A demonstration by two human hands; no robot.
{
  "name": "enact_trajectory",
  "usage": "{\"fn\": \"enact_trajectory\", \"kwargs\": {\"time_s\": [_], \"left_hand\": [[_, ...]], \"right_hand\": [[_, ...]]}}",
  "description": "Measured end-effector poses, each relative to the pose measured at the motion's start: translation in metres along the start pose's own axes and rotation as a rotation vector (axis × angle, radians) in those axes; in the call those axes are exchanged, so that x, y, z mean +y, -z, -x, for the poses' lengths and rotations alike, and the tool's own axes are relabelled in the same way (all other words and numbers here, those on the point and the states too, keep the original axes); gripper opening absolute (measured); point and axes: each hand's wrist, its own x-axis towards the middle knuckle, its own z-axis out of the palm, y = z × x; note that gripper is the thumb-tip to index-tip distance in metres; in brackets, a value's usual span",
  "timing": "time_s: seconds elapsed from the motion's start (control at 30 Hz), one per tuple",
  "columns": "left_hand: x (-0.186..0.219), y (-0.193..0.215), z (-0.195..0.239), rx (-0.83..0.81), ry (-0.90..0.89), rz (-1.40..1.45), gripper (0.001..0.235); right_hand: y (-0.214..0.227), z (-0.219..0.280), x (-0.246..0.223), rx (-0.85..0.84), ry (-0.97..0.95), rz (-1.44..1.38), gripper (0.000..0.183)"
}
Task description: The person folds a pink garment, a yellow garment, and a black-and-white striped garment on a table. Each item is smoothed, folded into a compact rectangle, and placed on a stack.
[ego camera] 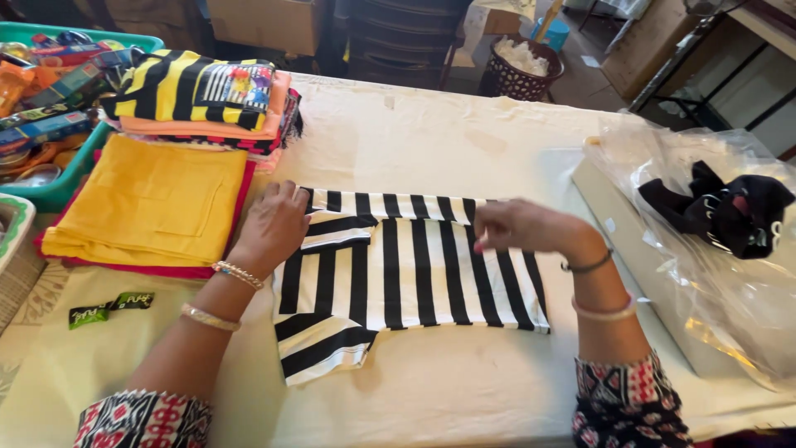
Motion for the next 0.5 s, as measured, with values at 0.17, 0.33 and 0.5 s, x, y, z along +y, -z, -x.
{"fn": "enact_trajectory", "kwargs": {"time_s": [0.17, 0.33, 0.5], "left_hand": [[0.003, 0.025, 0.030, -0.337, -0.119, 0.192, 0.017], [-0.001, 0.073, 0.079, -0.714, -0.249, 0.297, 0.053], [-0.031, 0.010, 0.123, -0.280, -0.519, 0.540, 0.076]], "right_hand": [[-0.046, 0.062, -0.006, -0.136, 0.007, -0.147, 0.033], [-0.089, 0.113, 0.006, -0.204, -0.119, -0.089, 0.048], [-0.116, 0.132, 0.018, 0.330, 0.078, -0.124, 0.029]]}}
